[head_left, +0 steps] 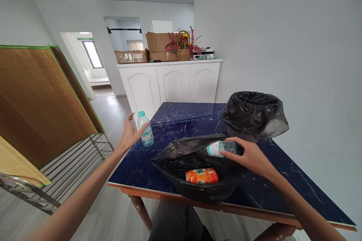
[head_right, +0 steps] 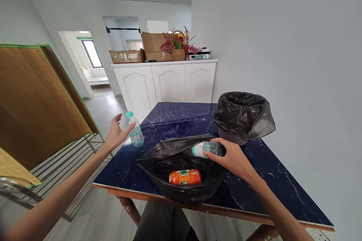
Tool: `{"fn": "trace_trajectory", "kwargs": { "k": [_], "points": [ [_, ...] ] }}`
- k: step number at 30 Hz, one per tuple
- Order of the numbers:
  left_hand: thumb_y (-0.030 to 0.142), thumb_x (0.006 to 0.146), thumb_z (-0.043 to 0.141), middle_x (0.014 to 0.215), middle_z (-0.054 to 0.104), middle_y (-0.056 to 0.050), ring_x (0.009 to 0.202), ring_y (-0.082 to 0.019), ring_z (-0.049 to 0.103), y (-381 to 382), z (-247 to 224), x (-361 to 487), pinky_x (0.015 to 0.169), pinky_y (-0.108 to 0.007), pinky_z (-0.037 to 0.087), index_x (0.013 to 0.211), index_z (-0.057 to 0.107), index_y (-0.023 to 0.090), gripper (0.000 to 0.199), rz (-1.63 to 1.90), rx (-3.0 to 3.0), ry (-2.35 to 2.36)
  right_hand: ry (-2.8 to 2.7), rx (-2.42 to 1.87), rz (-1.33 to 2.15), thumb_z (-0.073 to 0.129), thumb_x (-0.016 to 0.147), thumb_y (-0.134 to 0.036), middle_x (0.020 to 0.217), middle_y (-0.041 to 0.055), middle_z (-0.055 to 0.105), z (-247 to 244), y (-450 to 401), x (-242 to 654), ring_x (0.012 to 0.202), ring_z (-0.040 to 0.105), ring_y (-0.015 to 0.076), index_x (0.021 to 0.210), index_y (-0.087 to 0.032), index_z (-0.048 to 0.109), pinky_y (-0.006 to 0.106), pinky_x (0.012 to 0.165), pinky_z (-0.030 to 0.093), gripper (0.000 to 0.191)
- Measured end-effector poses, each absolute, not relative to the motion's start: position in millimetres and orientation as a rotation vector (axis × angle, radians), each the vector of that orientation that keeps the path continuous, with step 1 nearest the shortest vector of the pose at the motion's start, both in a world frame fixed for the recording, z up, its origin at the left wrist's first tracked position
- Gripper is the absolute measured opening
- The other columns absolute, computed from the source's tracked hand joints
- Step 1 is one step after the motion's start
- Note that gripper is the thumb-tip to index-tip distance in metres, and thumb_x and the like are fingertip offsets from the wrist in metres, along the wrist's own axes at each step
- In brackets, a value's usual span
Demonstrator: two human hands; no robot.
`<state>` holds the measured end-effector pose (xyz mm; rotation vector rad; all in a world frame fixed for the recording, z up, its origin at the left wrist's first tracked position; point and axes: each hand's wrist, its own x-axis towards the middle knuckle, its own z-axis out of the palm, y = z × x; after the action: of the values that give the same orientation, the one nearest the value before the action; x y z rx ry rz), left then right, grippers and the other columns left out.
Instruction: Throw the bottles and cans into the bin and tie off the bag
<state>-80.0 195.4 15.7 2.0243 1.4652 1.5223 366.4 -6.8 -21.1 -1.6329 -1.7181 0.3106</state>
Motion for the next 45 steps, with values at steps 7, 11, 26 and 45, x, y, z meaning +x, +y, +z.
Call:
{"fn": "trace_trajectory", "kwargs": {
  "k": [7, 11, 26, 45],
  "points": [
    [0.03, 0.101, 0.063, 0.121, 0.06, -0.012, 0.119, -0.027, 0.061, 86, 9, -43, 0.106, -0.045, 0.05, 0.12, 0.057, 0.02, 0.022, 1.689, 2.643, 1.1, -1.388, -1.547, 0.532, 0.08, 0.077, -0.069, 0.124, 0.0097, 0.079, -25, -14, 379, 0.117, 0.072, 0.0382, 0.114, -0.022, 0.078, 0.049, 0.103, 0.055, 0.059],
    [0.032, 0.107, 0.055, 0.11, 0.073, -0.006, 0.106, -0.023, 0.067, 42, 6, -2, 0.098, -0.039, 0.052, 0.109, 0.067, 0.024, 0.014, 0.745, 2.754, 0.733, -1.223, -1.458, 0.766, 0.081, 0.075, -0.073, 0.128, 0.0126, 0.079, -25, -17, 380, 0.126, 0.068, 0.0424, 0.118, -0.02, 0.08, 0.053, 0.11, 0.053, 0.068],
    [0.061, 0.09, 0.078, 0.136, 0.075, -0.013, 0.134, -0.033, 0.066, -5, 10, 39, 0.119, -0.046, 0.047, 0.129, 0.073, 0.02, 0.057, 1.2, 1.327, 0.794, -1.453, -1.098, 1.011, 0.063, 0.088, -0.082, 0.163, 0.0142, 0.052, -42, -20, 314, 0.159, 0.034, 0.0403, 0.131, -0.025, 0.077, 0.059, 0.128, 0.029, 0.073],
    [0.075, 0.088, 0.066, 0.134, 0.077, -0.005, 0.125, -0.037, 0.072, 5, 66, -122, 0.11, -0.058, 0.058, 0.125, 0.076, 0.03, 0.059, 1.505, 1.425, 1.417, -1.911, -1.507, -0.054, 0.045, 0.108, -0.036, 0.142, 0.0139, 0.065, -61, -18, 301, 0.138, 0.058, 0.0361, 0.131, -0.027, 0.065, 0.06, 0.114, 0.048, 0.032]
  ]
}}
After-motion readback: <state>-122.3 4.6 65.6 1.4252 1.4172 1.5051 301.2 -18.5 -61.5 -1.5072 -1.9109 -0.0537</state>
